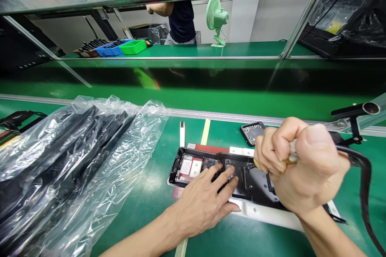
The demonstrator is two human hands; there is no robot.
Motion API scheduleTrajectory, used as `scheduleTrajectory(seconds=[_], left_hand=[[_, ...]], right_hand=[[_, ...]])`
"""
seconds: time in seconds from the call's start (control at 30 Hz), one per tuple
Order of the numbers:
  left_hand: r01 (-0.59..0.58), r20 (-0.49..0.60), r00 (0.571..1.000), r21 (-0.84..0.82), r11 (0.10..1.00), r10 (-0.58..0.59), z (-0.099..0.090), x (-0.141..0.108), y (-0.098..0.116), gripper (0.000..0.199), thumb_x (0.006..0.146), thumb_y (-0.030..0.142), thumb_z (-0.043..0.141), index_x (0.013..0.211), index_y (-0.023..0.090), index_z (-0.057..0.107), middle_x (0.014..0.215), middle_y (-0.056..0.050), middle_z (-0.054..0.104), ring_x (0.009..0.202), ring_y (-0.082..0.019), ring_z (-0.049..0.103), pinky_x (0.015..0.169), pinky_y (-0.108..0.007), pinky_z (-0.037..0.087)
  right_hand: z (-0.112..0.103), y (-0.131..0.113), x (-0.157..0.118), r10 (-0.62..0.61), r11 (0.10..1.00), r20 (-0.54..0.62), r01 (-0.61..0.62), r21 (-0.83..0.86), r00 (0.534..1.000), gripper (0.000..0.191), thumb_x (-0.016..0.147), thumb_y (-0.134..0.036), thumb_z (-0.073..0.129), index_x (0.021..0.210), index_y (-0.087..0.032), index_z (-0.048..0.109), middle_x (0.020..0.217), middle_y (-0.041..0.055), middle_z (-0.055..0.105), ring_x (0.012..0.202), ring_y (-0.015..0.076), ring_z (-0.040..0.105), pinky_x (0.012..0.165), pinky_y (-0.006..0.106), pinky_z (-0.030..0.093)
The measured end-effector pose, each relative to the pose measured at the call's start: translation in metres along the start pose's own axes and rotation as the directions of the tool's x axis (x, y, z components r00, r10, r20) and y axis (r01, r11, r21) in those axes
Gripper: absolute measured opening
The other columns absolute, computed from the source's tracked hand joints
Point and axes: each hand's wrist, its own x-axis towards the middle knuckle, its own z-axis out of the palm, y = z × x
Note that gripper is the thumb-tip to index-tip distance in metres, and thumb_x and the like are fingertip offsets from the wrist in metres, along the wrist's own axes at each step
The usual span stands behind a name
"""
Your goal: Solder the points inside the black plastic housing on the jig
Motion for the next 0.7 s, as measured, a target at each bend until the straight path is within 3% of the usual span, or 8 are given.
scheduleTrajectory(seconds=[0.7], left_hand=[[-0.005,-0.02,1.0,0.011,1.0,0.006,0.0002,0.0002,0.0003,0.056,0.108,0.053,0.032,0.142,0.013,0.051,0.154,-0.01,0.046,0.131,-0.033,0.049,0.103,-0.045,0.052]], right_hand=[[0.0009,0.0008,0.0001,0.002,1.0,0.013,-0.001,-0.003,1.0,0.05,0.066,-0.058,0.075,0.042,-0.022,0.049,0.032,-0.0039,0.03,0.027,0.0115,0.027,0.027,0.029,0.025]])
